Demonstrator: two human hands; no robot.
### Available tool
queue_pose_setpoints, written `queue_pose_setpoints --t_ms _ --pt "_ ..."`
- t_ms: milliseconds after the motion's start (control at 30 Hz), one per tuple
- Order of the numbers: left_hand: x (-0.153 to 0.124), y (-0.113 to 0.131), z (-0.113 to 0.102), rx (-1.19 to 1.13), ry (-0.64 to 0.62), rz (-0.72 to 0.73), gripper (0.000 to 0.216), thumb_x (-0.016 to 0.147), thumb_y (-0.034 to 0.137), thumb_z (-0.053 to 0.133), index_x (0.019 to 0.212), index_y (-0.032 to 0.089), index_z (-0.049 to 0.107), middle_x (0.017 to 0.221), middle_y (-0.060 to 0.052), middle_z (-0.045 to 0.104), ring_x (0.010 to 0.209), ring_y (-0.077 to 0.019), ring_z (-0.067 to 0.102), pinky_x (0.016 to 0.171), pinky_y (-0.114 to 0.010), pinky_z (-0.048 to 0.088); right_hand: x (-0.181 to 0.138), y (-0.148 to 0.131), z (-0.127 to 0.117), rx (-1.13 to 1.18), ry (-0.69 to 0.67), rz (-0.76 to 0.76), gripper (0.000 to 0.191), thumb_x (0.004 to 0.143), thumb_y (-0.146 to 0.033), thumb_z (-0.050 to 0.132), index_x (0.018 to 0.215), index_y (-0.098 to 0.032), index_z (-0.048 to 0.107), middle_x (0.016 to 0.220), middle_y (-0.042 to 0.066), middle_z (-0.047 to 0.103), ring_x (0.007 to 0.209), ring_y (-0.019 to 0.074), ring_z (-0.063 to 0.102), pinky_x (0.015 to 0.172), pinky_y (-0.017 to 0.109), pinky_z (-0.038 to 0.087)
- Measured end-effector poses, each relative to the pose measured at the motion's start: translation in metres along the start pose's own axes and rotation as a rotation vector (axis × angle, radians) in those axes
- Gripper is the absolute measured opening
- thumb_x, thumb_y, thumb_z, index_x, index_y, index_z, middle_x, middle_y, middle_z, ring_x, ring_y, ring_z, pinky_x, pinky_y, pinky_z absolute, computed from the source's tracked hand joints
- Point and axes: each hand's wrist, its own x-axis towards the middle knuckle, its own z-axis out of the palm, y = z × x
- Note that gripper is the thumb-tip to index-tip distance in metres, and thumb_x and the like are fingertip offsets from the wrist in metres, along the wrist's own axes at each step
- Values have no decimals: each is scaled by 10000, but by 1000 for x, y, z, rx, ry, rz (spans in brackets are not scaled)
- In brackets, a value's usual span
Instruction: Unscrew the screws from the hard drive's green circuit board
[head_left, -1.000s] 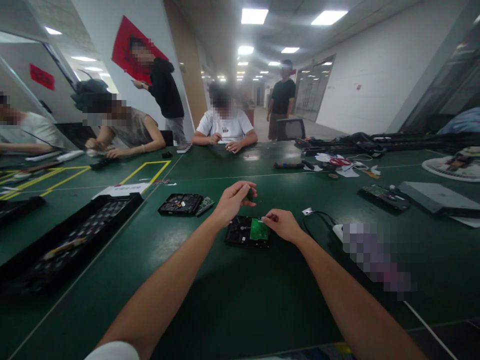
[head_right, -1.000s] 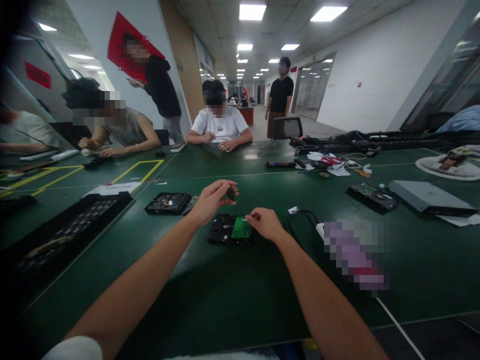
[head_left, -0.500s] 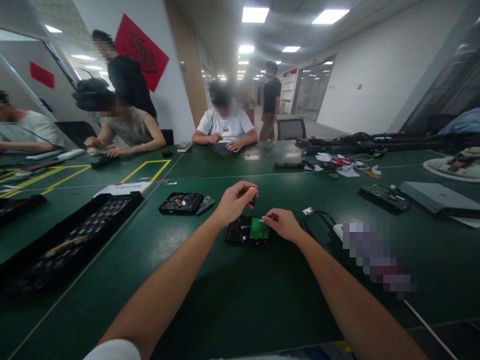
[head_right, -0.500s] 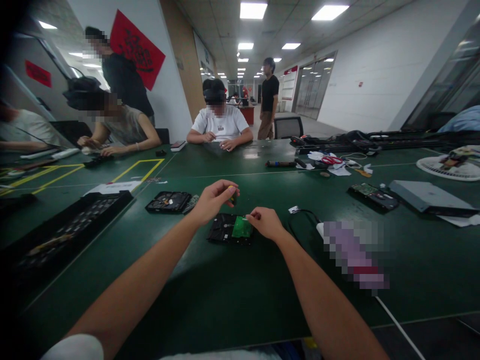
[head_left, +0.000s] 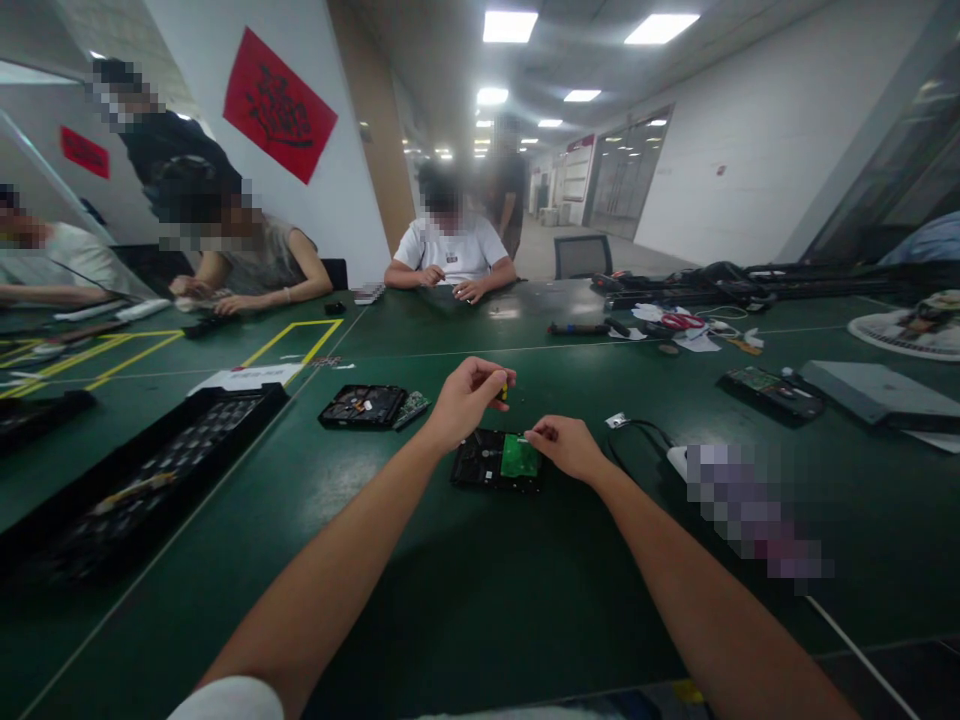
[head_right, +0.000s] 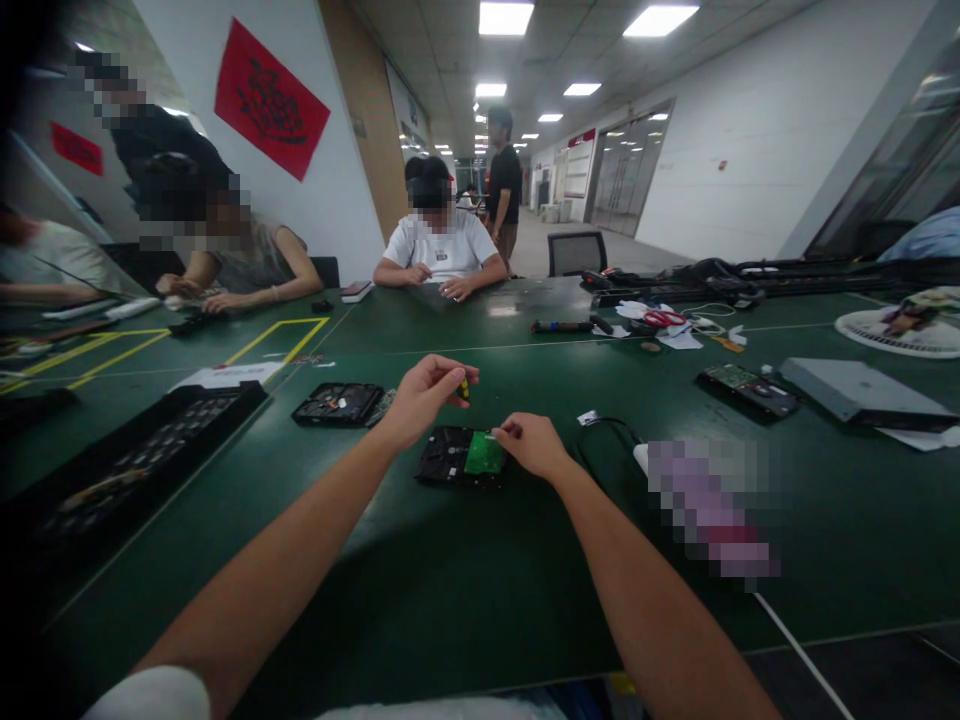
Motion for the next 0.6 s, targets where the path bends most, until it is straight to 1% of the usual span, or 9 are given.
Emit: queue_pose_setpoints --t_ms 100,167,300,367,400,467,600 --pt "0 -2 1 -9 -4 6 310 865 385 690 995 140 551 971 -107 688 905 -194 653 637 -287 595 0 1 0 -5 -2 -5 315 906 -485 582 852 -205 716 770 30 694 671 142 585 596 245 389" --pt "0 -3 1 -34 -33 8 328 862 381 695 1049 150 556 962 -89 675 897 -185 643 646 -291 600 0 1 0 -9 2 -9 322 911 -489 572 852 -207 715 764 27 691 671 142 584 598 246 391" --pt "0 -4 0 -124 -98 -32 354 919 419 607 1169 168 608 1034 -82 634 968 -182 615 758 -340 620 0 2 1 -3 7 -5 320 905 -490 581 850 -204 714 754 23 688 664 139 580 599 244 391" --pt "-1 -3 -1 -138 -118 -47 356 922 427 598 1166 170 632 1044 -76 619 968 -176 604 801 -363 622 0 2 1 0 7 -6 322 907 -489 577 851 -204 716 750 23 687 659 138 577 595 244 388" --pt "-1 -2 -1 -124 -117 -44 350 914 425 610 1153 171 639 1032 -70 613 948 -170 599 798 -368 625 0 1 1 -1 6 -5 323 908 -490 576 851 -205 716 750 23 687 659 138 577 594 244 388" --pt "-1 -2 0 -63 -87 -22 331 888 420 647 1105 170 647 975 -53 602 880 -152 588 751 -355 632 -1 1 0 -6 1 0 325 910 -492 573 855 -206 717 758 25 690 663 141 578 592 247 388" --pt "-1 -2 1 105 40 40 323 817 409 732 987 155 630 871 -36 593 804 -144 586 627 -280 611 -1 -2 -1 -12 -12 21 330 910 -497 573 866 -206 722 794 36 702 680 147 585 594 252 394"
